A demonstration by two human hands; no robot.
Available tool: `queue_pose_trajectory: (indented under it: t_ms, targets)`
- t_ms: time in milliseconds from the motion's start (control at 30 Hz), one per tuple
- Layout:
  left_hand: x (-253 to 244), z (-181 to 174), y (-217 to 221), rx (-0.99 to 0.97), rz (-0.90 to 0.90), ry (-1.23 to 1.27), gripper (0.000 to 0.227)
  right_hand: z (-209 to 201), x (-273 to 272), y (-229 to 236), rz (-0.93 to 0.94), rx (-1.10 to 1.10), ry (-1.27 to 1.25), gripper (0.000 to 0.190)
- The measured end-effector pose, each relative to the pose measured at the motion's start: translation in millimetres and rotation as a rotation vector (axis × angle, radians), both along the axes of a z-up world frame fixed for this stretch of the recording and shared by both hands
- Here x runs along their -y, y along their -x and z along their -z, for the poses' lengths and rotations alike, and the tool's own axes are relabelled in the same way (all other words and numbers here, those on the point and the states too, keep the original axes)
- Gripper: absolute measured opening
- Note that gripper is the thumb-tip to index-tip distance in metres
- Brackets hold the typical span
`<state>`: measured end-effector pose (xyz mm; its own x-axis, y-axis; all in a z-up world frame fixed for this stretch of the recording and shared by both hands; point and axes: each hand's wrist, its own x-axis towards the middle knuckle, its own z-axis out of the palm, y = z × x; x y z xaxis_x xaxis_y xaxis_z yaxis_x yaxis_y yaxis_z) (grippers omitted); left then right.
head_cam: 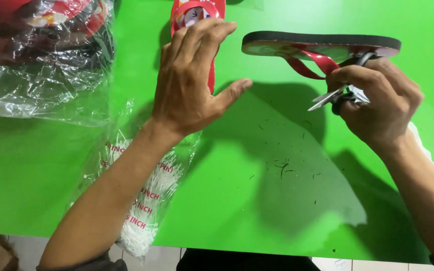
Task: The person uses scissors to trim excess material from the edges of red flip-flops. They then wipe the flip-flops with a white cloth and place them into a clear plastic bag. Finally, they cut a white zip tie from a bag of ties.
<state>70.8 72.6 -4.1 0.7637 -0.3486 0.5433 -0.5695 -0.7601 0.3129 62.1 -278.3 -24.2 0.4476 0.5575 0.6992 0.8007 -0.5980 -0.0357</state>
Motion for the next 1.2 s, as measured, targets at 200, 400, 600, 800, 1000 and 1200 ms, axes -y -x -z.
queue_pose_trajectory:
  t_ms: [200, 400, 600, 800, 1000, 1200]
  targets:
    - [8.5, 22.4, 1.5, -0.031, 0.068, -0.135, 0.107, -16.4, -12.9, 3.5, -0.091, -0.272, -0.073, 0.032]
    - [13.6, -6.6, 8.2, -0.179, 0.247, 0.231, 0.033, -49.3, -30.8, 15.7, -0.125, -0.476, -0.192, 0.047]
    - [1.0, -12.7, 3.0, -0.466, 0.136, 0.62, 0.031, -78.4, 8.0, 28.6, 0.351, -0.676, 0.222, 0.073]
    - [1.7, -10.1, 1.8, -0.562, 0.179, 0.731, 0.03, -59.8, 23.7, 48.5, 0.67, -1.095, 0.642, 0.07]
    - [6.3, -6.3, 2.8, -0.666, 0.146, 0.71, 0.031, -69.1, 19.4, 60.2, 0.806, -1.02, 0.868, 0.072]
    - [8.0, -5.7, 1.6, -0.703, 0.179, 0.719, 0.033, -75.9, 10.9, 70.9, 0.76, -1.007, 0.885, 0.061]
